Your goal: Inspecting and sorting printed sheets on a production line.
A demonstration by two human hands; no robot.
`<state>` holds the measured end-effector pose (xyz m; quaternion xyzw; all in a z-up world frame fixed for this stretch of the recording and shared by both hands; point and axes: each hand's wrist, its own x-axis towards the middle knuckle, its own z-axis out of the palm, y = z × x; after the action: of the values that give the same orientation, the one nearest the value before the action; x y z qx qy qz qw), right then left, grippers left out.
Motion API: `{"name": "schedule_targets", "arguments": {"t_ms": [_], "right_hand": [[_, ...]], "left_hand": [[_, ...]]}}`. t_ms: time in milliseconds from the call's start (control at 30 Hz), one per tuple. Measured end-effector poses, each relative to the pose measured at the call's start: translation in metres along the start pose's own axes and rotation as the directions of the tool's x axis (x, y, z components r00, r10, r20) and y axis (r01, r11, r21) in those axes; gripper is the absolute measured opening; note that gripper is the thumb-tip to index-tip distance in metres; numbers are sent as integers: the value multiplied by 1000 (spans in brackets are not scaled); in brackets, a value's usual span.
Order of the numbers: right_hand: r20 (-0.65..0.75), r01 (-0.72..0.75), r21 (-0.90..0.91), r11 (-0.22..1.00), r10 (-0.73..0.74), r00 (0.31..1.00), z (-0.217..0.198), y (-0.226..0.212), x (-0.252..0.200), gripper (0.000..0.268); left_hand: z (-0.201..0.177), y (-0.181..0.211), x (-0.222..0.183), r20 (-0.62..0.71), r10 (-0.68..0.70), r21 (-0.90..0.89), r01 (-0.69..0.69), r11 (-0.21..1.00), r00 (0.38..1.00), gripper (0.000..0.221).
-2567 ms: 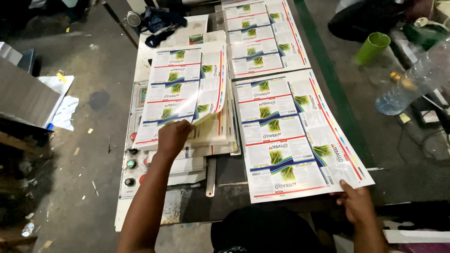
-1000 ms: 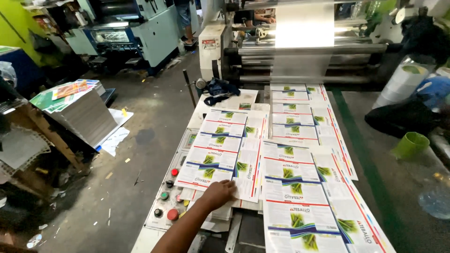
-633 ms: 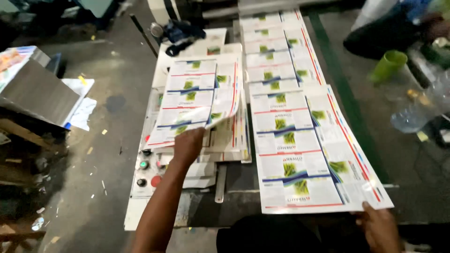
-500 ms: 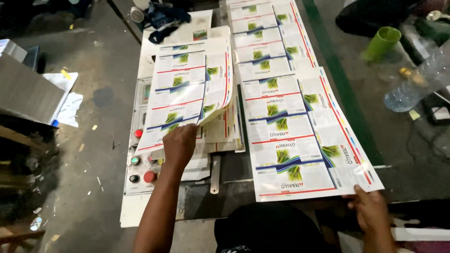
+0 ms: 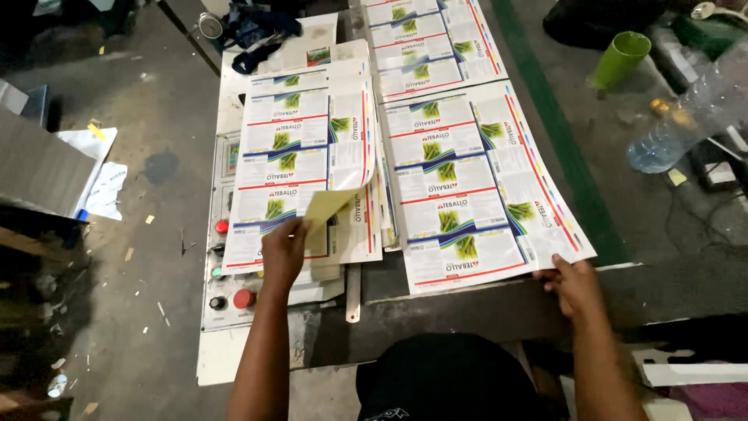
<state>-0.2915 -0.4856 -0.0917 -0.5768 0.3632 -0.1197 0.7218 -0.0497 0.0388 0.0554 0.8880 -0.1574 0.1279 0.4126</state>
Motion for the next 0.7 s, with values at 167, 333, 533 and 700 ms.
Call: {"name": "schedule_targets", "arguments": {"t_ms": [167,333,533,700], "right_hand": [[50,-21,31,999,19,999,5,-3,5,34],[-20,-197,-180,964,197,980,23,2,-25,52],[426,-101,-318,943,237,873,105,51,-12,54],[584,-123,-197,973,217,782,162,59,-11,53]], "left_hand": [[-21,18,-3,-334,-54,-181,-8,983,941,18],[0,50,-29,-478,412,121,-407,906,775,8],[89,105,-79,-224,526,-4,-541,841,820,23],[155,90,-116,78,556,-36,-555,831,828,23]]}}
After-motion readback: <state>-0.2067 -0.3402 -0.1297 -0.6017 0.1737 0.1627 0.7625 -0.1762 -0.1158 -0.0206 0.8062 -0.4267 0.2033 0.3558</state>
